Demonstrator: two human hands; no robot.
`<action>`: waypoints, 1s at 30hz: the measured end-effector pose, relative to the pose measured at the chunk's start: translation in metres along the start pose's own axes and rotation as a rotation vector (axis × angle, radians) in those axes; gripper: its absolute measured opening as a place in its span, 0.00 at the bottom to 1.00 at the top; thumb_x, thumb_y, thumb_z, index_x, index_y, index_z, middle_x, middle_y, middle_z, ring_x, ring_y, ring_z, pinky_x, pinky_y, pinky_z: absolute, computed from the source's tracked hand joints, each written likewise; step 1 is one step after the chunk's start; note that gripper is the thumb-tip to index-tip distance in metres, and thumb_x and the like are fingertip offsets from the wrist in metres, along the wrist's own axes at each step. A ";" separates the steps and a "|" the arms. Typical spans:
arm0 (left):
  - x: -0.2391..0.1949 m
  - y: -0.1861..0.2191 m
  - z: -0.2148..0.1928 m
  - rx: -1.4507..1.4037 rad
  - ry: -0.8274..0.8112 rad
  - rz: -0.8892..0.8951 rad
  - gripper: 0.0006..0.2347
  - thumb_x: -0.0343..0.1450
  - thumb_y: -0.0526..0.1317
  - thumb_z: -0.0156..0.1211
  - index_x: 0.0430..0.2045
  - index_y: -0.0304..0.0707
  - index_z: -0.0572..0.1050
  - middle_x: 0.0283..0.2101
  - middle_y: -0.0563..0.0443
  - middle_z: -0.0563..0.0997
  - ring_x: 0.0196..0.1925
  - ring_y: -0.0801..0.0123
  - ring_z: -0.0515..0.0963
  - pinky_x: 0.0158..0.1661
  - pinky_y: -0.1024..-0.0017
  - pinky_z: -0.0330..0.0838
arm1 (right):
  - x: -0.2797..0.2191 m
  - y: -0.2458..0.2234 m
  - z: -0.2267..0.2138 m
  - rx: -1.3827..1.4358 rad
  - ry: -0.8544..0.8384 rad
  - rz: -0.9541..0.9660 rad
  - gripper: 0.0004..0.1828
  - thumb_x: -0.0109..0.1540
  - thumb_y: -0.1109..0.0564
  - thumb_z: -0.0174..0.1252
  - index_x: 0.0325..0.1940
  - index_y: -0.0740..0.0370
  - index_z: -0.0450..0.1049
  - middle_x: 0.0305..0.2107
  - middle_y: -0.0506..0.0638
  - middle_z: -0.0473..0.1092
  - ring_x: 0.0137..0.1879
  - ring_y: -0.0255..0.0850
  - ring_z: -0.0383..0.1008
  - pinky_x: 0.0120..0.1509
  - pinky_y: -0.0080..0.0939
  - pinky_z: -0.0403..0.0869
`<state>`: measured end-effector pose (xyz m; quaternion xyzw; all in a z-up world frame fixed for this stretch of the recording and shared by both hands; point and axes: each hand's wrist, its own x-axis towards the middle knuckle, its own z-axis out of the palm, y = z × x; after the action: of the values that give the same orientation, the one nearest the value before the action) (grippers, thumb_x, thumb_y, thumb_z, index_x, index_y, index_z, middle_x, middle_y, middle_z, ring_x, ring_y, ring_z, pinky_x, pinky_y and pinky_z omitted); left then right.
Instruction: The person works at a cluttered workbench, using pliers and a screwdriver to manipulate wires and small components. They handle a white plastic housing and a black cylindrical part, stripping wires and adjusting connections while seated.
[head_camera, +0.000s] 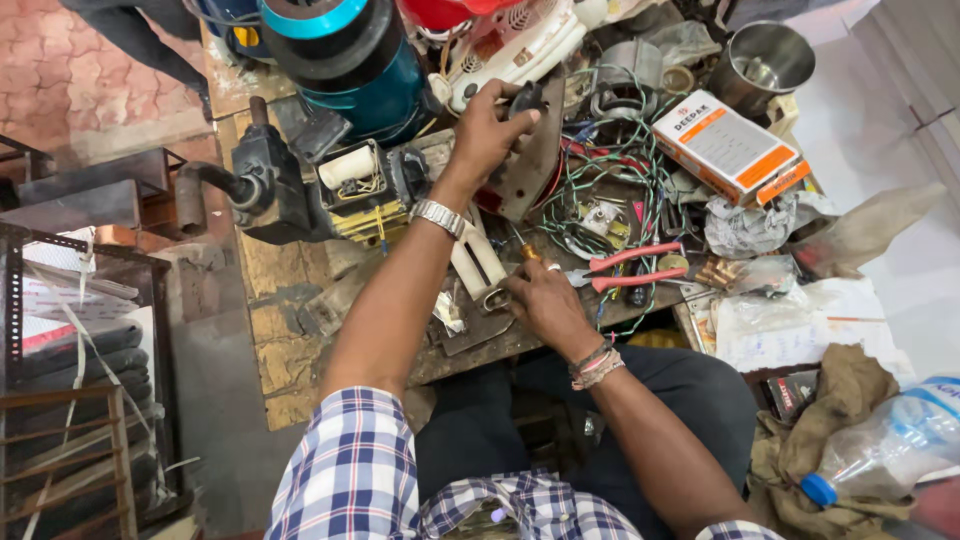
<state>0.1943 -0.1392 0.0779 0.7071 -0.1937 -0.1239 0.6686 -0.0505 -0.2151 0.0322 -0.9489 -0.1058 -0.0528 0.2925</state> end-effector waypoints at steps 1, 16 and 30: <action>-0.001 -0.002 -0.001 0.014 -0.007 0.032 0.16 0.69 0.36 0.70 0.46 0.32 0.73 0.30 0.51 0.83 0.24 0.76 0.79 0.26 0.74 0.74 | 0.000 0.000 0.001 0.001 0.009 0.001 0.18 0.52 0.57 0.69 0.46 0.57 0.80 0.42 0.55 0.72 0.46 0.55 0.73 0.50 0.55 0.72; -0.189 0.000 -0.030 0.343 0.413 0.158 0.12 0.73 0.39 0.63 0.48 0.33 0.77 0.43 0.48 0.84 0.44 0.69 0.84 0.46 0.70 0.78 | 0.001 0.006 0.003 0.350 0.100 0.007 0.21 0.56 0.60 0.67 0.53 0.61 0.76 0.48 0.54 0.74 0.51 0.50 0.75 0.55 0.46 0.73; -0.218 -0.037 0.010 -1.295 0.019 -0.563 0.18 0.73 0.45 0.58 0.50 0.27 0.71 0.50 0.35 0.79 0.52 0.47 0.81 0.54 0.50 0.78 | -0.001 0.030 0.008 1.381 0.213 0.275 0.18 0.65 0.64 0.62 0.59 0.67 0.71 0.48 0.50 0.75 0.53 0.35 0.75 0.59 0.35 0.74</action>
<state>-0.0012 -0.0510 0.0220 0.1914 0.1151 -0.3761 0.8993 -0.0441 -0.2349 0.0085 -0.5413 0.0348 -0.0289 0.8396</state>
